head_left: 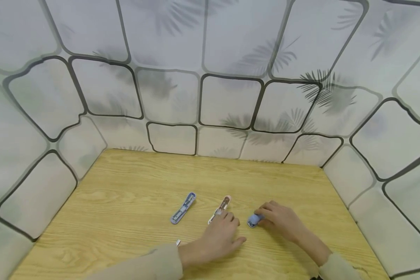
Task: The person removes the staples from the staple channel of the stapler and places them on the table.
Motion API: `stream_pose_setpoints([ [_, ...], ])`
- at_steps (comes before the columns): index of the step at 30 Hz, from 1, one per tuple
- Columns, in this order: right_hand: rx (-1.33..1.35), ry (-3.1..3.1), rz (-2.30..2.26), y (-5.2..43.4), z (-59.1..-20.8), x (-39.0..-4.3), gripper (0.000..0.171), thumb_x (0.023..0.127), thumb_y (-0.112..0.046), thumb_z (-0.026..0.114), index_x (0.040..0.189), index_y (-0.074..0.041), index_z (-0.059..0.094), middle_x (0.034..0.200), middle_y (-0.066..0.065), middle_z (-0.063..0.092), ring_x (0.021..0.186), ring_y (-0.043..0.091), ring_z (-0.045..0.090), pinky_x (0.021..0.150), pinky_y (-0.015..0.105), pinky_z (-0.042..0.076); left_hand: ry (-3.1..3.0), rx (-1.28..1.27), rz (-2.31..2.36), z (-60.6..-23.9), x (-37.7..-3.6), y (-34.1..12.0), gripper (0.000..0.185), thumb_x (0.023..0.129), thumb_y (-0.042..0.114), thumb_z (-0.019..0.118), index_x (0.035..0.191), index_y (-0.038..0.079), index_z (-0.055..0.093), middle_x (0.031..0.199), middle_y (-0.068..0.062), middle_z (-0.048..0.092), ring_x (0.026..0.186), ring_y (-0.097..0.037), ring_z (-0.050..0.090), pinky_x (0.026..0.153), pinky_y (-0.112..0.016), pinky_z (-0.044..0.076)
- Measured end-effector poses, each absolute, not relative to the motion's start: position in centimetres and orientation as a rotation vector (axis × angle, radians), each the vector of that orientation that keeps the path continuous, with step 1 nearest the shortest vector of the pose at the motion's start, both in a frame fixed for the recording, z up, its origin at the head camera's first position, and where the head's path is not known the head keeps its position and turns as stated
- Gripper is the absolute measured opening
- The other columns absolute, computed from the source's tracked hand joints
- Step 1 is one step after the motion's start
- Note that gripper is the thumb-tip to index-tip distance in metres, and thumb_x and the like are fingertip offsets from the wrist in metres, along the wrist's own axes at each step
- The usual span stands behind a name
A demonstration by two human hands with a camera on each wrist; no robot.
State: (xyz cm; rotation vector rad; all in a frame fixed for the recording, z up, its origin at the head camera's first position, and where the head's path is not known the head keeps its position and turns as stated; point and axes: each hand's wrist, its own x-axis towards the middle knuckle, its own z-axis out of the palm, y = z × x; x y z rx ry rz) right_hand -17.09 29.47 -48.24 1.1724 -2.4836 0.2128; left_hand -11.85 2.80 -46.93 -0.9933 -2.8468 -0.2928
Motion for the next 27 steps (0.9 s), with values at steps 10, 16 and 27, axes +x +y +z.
stream_pose_setpoints([
  [10, 1.242, -2.433, 0.259, 28.9, -48.6, -16.3, 0.037, 0.075, -0.023, 0.091, 0.108, -0.020, 0.076, 0.100, -0.008, 0.074, 0.088, 0.010, 0.069, 0.072, 0.020, 0.058, -2.928, -0.990, -0.214, -48.0, -12.2, 4.9, 0.048, 0.099, 0.054, 0.067, 0.115, 0.010, 0.073, 0.112, -0.004, 0.070, 0.105, -0.017, 0.063, 0.097, -0.030, 0.054],
  [16, 1.253, -2.456, 0.249, 28.8, -48.5, -16.1, 0.036, 0.076, -0.024, 0.091, 0.109, -0.020, 0.077, 0.102, -0.009, 0.074, 0.091, 0.010, 0.070, 0.073, 0.021, 0.059, -2.941, -0.944, -0.149, -48.2, -12.4, 5.9, 0.045, 0.097, 0.057, 0.069, 0.110, 0.014, 0.074, 0.097, 0.002, 0.064, 0.087, -0.011, 0.056, 0.078, -0.025, 0.049],
  [27, 1.314, -2.354, 0.252, 28.5, -48.4, -16.0, 0.043, 0.070, -0.020, 0.094, 0.108, -0.018, 0.076, 0.101, -0.007, 0.073, 0.089, 0.009, 0.069, 0.073, 0.020, 0.059, -2.924, -0.955, -0.181, -49.1, -13.4, 6.3, 0.040, 0.101, 0.052, 0.065, 0.112, 0.013, 0.073, 0.097, 0.001, 0.063, 0.083, -0.010, 0.052, 0.071, -0.023, 0.044],
])
